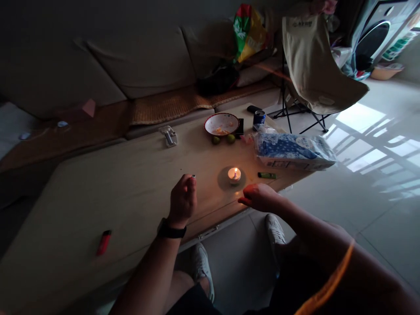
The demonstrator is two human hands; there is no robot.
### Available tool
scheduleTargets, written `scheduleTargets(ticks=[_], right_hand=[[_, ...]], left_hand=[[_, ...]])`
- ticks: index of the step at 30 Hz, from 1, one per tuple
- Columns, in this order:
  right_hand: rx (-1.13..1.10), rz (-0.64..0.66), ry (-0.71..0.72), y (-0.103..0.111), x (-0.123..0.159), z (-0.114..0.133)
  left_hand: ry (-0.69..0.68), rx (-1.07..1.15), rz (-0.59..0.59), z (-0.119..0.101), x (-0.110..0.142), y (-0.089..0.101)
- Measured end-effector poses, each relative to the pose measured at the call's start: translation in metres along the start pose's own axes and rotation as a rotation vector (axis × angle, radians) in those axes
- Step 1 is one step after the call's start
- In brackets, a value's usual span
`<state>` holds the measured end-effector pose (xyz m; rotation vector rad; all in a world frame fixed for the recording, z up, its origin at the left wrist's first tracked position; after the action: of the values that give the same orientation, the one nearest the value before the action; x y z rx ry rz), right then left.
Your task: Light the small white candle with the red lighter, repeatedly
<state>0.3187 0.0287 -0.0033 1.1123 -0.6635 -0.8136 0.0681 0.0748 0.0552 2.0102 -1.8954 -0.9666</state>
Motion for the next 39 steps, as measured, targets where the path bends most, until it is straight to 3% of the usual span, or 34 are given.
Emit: scheduleTargets(ticks=[5, 25, 39], right_hand=[[0.019, 0.057, 0.012, 0.001, 0.001, 0.006], [0.055, 0.155, 0.027, -0.005, 0.005, 0.003], [0.081, 0.203, 0.036, -0.003, 0.006, 0.005]], left_hand=[[0.000, -0.026, -0.036, 0.001, -0.004, 0.002], [-0.124, -0.159, 0.042, -0.005, -0.006, -0.024], [-0.228, -0.305, 0.077, -0.033, -0.014, -0.074]])
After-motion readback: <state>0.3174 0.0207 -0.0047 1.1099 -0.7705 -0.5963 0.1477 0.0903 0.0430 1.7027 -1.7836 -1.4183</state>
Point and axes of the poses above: each hand's wrist, its own x-axis away from the middle knuckle, its own y-axis out of the back of the hand, z = x × y, the point moved 6 cm from there along -x, towards the middle knuckle, and after that the axes turned 12 degrees about y, right-handed, at the moved point
